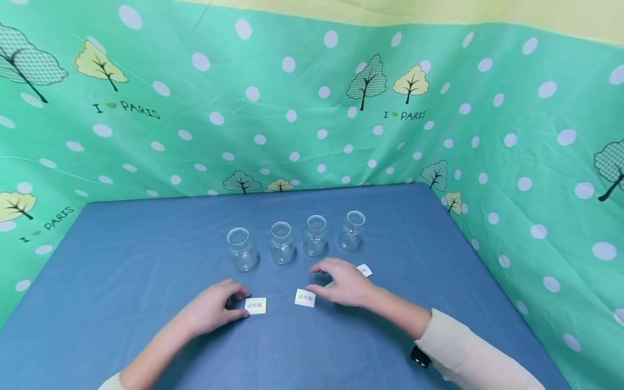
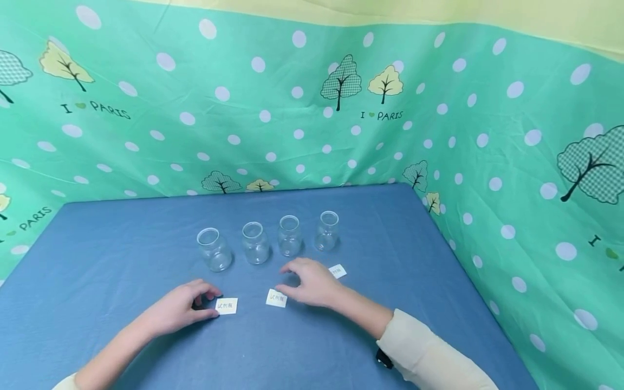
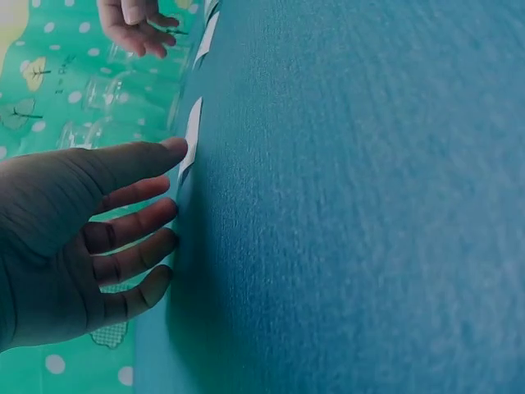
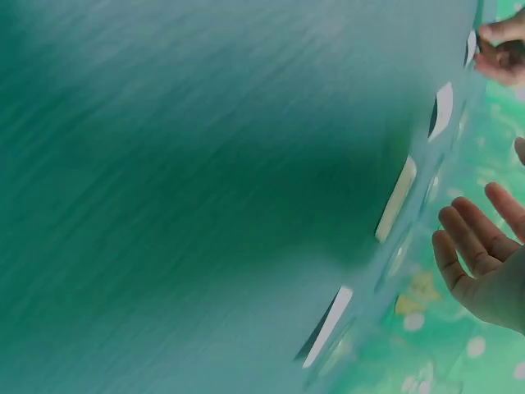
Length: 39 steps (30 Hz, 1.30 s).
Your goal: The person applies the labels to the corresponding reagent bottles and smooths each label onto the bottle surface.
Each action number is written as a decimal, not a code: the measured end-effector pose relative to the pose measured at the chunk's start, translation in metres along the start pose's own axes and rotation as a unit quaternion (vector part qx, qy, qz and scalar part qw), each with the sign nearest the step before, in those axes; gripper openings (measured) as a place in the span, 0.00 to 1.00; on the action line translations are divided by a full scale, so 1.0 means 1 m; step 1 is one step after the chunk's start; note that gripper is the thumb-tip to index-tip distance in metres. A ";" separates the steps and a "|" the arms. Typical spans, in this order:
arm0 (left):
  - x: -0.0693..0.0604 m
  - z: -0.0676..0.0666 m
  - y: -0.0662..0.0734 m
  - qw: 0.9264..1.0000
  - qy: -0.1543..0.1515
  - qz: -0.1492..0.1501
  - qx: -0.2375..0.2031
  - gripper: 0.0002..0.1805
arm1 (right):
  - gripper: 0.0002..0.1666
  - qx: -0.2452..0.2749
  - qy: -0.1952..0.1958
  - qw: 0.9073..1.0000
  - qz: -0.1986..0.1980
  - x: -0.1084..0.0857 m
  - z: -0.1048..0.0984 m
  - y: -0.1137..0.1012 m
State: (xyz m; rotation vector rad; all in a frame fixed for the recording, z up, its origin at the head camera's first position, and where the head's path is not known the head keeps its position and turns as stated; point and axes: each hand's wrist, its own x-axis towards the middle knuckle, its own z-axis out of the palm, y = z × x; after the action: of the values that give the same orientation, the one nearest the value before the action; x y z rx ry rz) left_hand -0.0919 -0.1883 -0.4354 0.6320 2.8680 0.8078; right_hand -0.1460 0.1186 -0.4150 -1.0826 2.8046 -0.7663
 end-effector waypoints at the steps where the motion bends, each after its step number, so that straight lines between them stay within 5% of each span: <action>1: 0.000 0.000 0.000 1.000 -0.002 -0.002 0.002 0.16 | 0.21 0.000 -0.004 1.000 -0.010 0.002 0.002 -0.003; 25: 0.005 0.001 0.005 1.000 -0.005 0.002 0.020 0.14 | 0.20 -0.083 -0.072 0.993 -0.054 0.035 0.049 -0.054; 39: 0.004 0.000 0.005 1.000 -0.007 0.000 0.010 0.13 | 0.21 -0.155 -0.084 0.982 -0.069 0.048 0.066 -0.063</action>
State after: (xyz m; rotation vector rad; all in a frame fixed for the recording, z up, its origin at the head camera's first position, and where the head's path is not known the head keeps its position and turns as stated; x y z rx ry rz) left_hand -0.0938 -0.1823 -0.4324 0.6383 2.8668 0.7726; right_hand -0.1296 0.0188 -0.4376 -1.3272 2.7837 -0.2310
